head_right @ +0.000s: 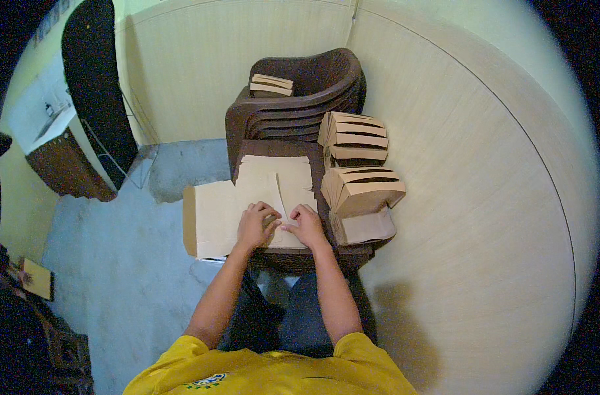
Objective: The person assembles flat cardboard pieces into small boxes by folding the sides and securing them with small fasteners. The person repeatedly picks up a flat piece, folds the flaps, inserts fasteners, and places the finished box into a growing stack on the right.
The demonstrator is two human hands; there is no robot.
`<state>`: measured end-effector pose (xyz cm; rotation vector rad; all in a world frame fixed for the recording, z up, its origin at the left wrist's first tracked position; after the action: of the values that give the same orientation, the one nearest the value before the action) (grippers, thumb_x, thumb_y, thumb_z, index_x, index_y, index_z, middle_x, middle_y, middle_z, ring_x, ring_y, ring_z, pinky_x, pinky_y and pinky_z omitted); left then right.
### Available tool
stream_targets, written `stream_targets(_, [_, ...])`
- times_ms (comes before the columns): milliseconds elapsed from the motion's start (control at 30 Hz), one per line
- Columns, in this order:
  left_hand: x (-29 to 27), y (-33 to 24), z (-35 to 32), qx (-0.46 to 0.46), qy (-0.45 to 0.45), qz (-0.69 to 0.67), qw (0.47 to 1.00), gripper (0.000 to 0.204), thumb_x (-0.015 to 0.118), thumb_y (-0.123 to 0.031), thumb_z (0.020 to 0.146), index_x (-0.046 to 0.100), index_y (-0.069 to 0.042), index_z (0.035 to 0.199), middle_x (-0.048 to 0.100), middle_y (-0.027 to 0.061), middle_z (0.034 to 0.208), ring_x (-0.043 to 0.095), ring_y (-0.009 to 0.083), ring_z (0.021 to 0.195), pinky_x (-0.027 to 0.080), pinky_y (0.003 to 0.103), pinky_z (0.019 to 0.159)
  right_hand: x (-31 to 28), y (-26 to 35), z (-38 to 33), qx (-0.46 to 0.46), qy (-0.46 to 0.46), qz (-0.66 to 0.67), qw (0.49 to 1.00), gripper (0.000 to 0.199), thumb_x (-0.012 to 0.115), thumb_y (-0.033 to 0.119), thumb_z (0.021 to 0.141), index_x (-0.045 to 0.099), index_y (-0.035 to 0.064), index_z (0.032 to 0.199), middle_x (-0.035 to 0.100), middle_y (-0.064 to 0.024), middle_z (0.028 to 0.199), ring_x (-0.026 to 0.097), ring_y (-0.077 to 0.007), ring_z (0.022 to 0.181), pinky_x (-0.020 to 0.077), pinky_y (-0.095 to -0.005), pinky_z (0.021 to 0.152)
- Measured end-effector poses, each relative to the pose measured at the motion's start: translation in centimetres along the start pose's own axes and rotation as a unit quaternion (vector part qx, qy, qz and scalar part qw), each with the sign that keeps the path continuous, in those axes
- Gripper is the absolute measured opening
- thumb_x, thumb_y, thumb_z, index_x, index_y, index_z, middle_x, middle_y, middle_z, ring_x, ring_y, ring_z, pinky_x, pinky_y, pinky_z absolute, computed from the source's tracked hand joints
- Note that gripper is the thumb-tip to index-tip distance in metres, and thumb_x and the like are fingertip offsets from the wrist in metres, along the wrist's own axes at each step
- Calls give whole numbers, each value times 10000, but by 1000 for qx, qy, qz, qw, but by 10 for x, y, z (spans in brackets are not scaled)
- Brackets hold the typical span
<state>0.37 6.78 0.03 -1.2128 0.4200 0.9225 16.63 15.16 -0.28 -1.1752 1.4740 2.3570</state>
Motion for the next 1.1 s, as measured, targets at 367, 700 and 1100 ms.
stream_targets(367, [6,0,-6,11,-68,106,992,476,777,-354,948,706,-301,1416,527,66,1621,403,306,1560,257,550,1299,4,-25,0,8,-27,100,995,162,767,-22,916,622,7,984,616,-40,900,569,-108,752,502,-294,683])
stream_targets(700, [1,40,22,15,171,-72,983,255,649,-36,811,837,-164,926,807,33,1188,563,288,1434,149,655,1321,-3,-36,-2,95,-169,49,980,545,836,259,957,629,4,1391,664,-117,1172,637,-159,848,541,-321,756])
stream_targets(1100, [-6,-1,-3,10,-23,-8,1000,407,748,-273,904,734,-130,1285,629,159,1447,512,376,1438,368,535,1274,12,-34,1,114,-51,59,990,408,880,154,843,739,30,1206,705,-89,1117,680,-157,889,558,-324,782])
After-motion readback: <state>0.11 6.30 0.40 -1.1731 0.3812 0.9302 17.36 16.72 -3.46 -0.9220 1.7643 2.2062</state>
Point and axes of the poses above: each hand's wrist, its own z-axis towards the middle knuckle, its own x-axis out of the palm, y = z × x, the point moved 7 cm from there along z, towards the middle knuckle
